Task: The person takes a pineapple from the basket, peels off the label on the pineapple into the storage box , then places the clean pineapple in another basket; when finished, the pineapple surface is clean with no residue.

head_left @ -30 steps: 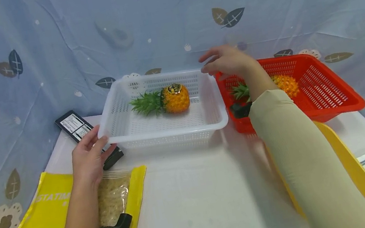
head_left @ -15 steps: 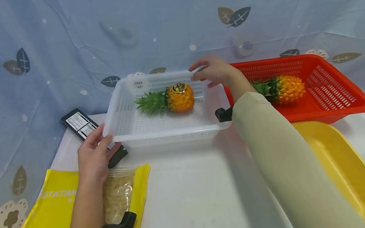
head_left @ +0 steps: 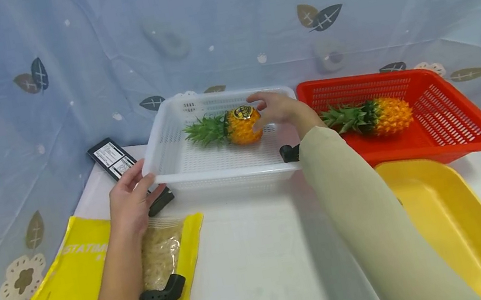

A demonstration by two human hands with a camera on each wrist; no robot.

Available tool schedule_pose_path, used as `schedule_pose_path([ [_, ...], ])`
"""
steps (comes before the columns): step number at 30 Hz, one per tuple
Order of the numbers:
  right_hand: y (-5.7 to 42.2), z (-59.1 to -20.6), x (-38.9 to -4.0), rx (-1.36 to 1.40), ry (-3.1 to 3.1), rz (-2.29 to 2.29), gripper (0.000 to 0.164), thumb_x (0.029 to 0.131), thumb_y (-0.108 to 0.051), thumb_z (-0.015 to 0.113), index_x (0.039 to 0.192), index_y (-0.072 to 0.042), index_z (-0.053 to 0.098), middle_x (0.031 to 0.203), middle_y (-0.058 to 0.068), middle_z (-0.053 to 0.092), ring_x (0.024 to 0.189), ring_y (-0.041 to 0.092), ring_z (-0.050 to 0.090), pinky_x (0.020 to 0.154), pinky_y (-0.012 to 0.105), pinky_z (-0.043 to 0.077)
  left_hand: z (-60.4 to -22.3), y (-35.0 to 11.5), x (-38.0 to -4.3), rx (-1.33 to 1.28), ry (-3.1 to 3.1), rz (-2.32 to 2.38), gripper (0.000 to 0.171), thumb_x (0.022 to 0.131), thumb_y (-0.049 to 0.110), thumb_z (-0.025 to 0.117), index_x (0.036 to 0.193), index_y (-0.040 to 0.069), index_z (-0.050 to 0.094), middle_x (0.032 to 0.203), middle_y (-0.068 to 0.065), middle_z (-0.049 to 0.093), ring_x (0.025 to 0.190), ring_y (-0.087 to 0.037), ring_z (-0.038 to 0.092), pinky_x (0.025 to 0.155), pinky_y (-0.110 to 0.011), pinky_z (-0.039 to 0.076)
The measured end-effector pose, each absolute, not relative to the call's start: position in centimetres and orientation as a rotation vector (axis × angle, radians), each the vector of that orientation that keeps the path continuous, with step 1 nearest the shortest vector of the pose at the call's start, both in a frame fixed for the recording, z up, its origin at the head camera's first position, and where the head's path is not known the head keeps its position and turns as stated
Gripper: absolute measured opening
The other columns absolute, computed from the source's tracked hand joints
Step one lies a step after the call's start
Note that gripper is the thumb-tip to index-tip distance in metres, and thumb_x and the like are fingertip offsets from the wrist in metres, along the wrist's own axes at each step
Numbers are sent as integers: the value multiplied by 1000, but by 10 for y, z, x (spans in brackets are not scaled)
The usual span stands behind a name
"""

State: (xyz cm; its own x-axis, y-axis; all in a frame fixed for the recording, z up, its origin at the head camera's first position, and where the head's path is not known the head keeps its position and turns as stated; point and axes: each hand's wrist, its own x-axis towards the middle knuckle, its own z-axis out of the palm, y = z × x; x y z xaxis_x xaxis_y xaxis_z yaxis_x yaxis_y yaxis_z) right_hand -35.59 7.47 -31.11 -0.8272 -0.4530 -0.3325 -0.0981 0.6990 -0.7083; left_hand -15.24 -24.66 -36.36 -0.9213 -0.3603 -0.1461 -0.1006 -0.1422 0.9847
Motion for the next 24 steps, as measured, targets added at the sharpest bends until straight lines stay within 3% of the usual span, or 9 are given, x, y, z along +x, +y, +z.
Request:
schedule_pose_path([
  [8, 69, -325, -359, -410, 2385, -927, 93, 88, -17, 78, 164, -26, 25, 168, 13, 28, 147, 33, 36, 119, 56, 40, -363, -246, -153, 544, -1960, -2167, 53, 103, 16, 63, 155, 17, 49, 127, 5, 56, 127, -21, 53, 101, -41, 54],
  [24, 66, -323, -357, -341, 2374, -947, 96, 86, -14, 82, 162, -25, 24, 160, 13, 36, 135, 30, 45, 108, 50, 51, -361, -245, -152, 550, -1936, -2184, 51, 103, 15, 64, 153, 17, 52, 126, 5, 57, 127, -22, 52, 90, -29, 57],
])
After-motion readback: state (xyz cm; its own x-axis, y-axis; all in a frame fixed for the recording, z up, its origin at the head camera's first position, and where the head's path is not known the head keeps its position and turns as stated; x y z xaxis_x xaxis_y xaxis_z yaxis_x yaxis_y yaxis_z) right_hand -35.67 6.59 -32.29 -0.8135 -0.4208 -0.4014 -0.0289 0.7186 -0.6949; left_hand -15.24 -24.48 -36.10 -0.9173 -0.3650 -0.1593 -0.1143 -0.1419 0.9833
